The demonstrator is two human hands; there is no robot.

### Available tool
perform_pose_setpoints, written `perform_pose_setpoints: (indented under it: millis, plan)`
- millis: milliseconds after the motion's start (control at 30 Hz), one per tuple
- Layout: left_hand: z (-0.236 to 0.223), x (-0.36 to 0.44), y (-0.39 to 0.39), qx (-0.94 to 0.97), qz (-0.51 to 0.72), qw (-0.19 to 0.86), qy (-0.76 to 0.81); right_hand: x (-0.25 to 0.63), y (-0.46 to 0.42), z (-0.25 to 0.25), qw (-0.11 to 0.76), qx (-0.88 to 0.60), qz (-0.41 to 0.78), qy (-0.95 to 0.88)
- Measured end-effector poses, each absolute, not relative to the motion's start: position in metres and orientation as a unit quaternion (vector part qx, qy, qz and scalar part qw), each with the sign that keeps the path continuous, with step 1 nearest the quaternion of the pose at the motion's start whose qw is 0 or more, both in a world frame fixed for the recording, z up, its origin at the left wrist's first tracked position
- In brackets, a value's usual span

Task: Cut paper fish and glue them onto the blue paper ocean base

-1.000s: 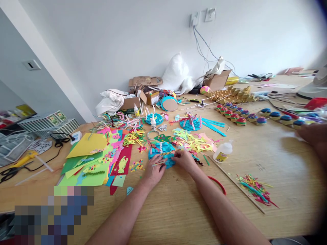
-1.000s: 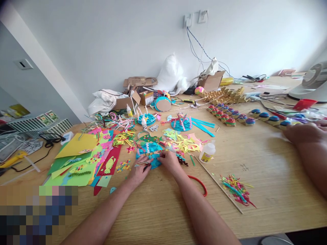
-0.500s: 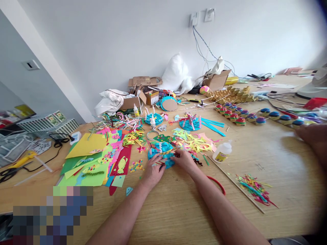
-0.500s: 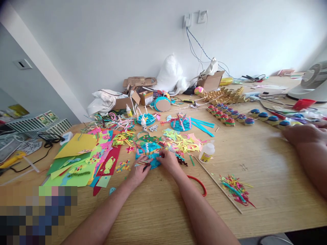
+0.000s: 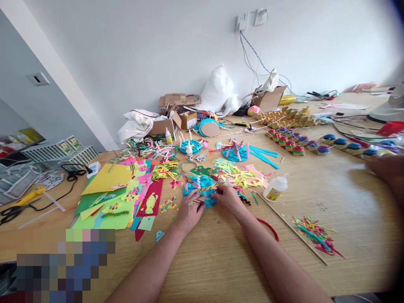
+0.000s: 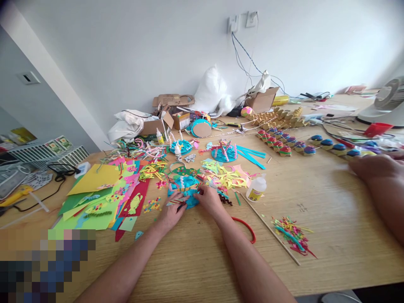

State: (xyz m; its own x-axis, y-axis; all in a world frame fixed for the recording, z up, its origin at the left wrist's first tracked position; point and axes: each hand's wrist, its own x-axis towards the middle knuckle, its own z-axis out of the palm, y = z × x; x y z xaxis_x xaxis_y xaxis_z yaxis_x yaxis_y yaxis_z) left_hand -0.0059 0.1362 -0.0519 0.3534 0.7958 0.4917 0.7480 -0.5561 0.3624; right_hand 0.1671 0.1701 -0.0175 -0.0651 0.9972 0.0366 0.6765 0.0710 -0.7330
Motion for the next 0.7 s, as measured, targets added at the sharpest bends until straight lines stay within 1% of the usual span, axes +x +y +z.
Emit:
perform_pose_setpoints:
  millis: [700]
  plan:
    - [-0.0502,-0.0056,0.135,0.823,0.32,0.044,0.468,0.1663,0.1723,-0.0252,0.3,-0.608,0.282,-0.679]
